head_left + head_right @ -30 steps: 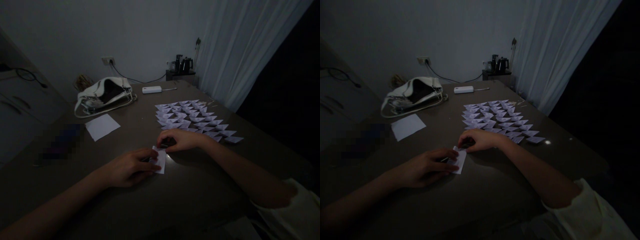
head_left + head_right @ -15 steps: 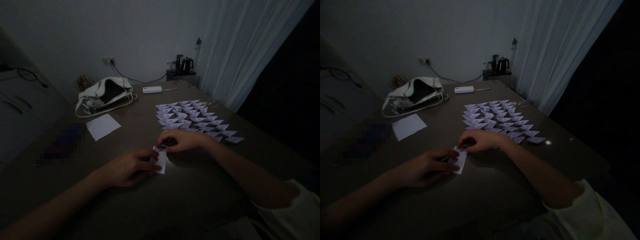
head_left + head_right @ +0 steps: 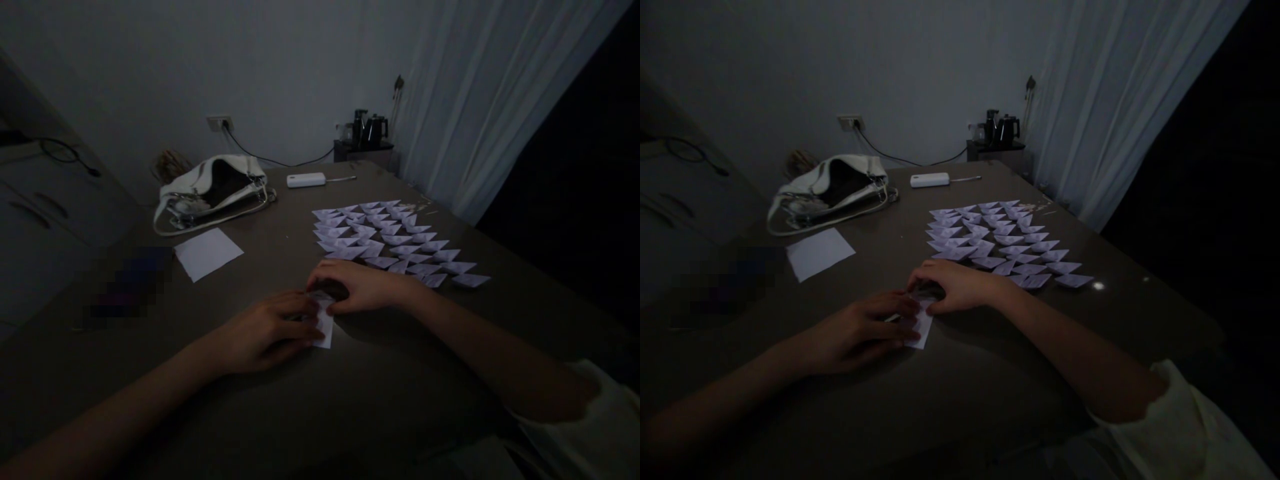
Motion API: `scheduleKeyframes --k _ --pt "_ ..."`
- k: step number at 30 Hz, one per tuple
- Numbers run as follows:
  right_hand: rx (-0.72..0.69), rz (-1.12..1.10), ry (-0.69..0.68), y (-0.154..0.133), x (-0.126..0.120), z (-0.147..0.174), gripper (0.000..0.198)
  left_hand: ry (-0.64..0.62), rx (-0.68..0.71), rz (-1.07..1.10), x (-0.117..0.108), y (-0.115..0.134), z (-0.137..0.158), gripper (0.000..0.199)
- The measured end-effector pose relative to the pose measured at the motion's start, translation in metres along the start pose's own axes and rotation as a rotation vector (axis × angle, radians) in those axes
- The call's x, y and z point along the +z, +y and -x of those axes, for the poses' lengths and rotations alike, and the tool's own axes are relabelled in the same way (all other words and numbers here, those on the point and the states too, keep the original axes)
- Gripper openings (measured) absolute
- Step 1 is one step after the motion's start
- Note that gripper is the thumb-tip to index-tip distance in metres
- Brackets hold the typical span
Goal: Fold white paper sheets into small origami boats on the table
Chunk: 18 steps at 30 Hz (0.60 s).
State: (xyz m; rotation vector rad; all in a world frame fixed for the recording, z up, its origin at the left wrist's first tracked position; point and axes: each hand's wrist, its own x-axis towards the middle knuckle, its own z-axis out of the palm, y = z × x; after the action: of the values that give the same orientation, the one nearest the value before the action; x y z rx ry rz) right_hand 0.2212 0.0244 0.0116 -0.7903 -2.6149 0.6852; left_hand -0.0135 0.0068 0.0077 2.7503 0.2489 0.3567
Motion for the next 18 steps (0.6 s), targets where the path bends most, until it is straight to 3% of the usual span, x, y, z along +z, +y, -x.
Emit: scheduleKeyframes --k 7,18 --pt "0.059 0.087 -0.010 -0.008 -0.001 0.003 0.053 -0.004 -0.074 -0.128 0.001 -0.001 -0.002 0.023" --pt "0.100 0.131 -0.042 -0.013 -0.001 0.003 0.041 -0.061 -0.114 -0.344 0.009 0.013 -0.006 0.031"
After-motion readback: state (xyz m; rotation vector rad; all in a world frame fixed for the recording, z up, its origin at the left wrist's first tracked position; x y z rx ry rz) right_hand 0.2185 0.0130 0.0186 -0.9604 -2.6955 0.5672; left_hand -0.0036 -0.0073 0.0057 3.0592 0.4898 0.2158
